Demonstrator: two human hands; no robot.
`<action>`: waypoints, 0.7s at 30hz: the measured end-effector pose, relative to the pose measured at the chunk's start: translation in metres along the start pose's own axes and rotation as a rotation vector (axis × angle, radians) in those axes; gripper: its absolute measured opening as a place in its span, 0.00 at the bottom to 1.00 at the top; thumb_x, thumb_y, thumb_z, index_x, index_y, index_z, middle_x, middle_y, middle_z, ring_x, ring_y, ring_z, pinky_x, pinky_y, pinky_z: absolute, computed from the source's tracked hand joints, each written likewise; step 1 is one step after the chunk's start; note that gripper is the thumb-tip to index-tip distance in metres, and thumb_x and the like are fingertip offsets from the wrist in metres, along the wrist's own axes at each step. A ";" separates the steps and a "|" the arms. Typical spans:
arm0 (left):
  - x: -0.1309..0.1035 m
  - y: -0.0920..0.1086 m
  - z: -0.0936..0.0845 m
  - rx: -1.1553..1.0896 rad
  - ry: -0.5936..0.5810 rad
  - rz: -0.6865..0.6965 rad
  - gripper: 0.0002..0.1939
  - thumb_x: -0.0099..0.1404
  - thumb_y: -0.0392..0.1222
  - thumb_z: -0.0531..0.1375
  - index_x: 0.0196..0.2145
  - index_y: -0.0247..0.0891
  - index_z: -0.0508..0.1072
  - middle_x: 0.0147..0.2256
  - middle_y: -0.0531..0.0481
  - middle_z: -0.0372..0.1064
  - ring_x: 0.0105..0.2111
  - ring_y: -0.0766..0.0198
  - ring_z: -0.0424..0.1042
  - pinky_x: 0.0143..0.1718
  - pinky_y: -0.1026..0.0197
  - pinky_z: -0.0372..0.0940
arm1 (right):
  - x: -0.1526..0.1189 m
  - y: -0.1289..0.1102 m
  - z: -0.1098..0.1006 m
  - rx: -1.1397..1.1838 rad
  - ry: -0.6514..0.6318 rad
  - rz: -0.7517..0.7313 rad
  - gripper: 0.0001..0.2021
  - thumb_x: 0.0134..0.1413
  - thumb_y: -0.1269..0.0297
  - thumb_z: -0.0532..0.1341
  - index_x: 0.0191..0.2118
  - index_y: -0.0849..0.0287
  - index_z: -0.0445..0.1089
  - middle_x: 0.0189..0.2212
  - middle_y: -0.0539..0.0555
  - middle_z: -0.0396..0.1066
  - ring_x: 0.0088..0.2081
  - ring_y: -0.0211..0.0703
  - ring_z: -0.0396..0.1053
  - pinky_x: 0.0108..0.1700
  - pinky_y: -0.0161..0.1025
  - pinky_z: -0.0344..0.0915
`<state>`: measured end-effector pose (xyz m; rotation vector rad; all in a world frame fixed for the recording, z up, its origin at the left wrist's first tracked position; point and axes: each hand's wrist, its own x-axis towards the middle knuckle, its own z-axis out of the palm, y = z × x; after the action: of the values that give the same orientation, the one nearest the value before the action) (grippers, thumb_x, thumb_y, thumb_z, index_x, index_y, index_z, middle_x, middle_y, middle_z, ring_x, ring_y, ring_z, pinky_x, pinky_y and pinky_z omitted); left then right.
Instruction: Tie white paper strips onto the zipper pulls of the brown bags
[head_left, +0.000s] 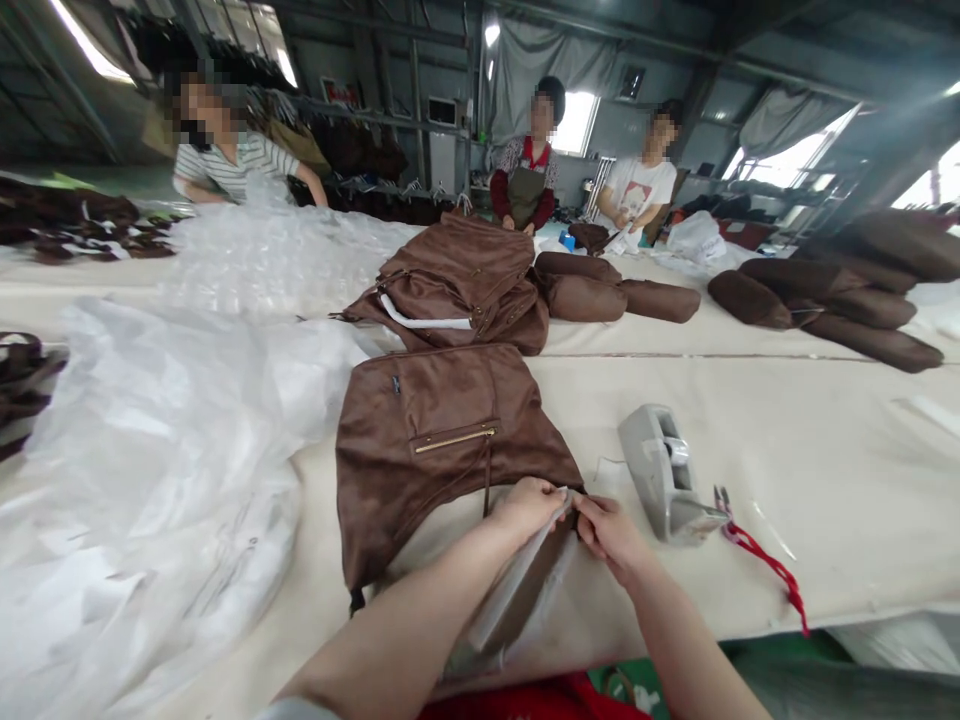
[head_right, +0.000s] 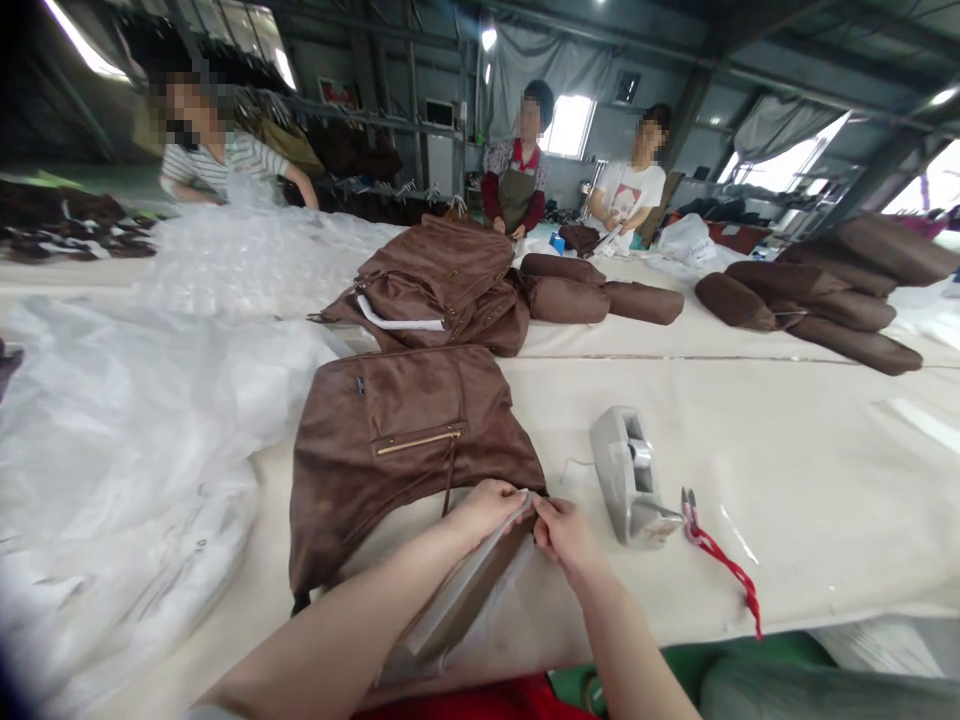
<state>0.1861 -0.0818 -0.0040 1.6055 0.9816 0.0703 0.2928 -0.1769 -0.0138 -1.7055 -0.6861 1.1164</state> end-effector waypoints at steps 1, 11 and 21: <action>-0.003 0.000 0.000 0.027 0.028 0.024 0.15 0.64 0.46 0.53 0.30 0.34 0.75 0.26 0.48 0.71 0.24 0.66 0.68 0.29 0.65 0.61 | 0.000 0.002 0.002 0.026 0.022 -0.012 0.21 0.48 0.45 0.58 0.21 0.59 0.63 0.07 0.43 0.54 0.09 0.28 0.43 0.13 0.31 0.36; -0.037 0.002 0.013 0.938 0.217 0.515 0.12 0.64 0.34 0.50 0.40 0.31 0.70 0.35 0.41 0.70 0.35 0.56 0.72 0.33 0.59 0.66 | 0.001 0.005 0.014 0.045 0.179 0.023 0.19 0.42 0.47 0.62 0.18 0.58 0.61 0.07 0.43 0.55 0.08 0.28 0.47 0.11 0.30 0.38; -0.048 0.000 0.039 1.184 0.385 0.523 0.11 0.65 0.29 0.50 0.41 0.27 0.70 0.32 0.41 0.67 0.30 0.60 0.71 0.27 0.63 0.65 | -0.004 0.004 0.016 0.224 0.206 0.063 0.16 0.43 0.50 0.61 0.20 0.59 0.65 0.08 0.44 0.56 0.09 0.30 0.48 0.11 0.31 0.40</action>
<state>0.1761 -0.1418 0.0062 3.0083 0.8907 0.1824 0.2767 -0.1749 -0.0179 -1.6293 -0.3666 1.0030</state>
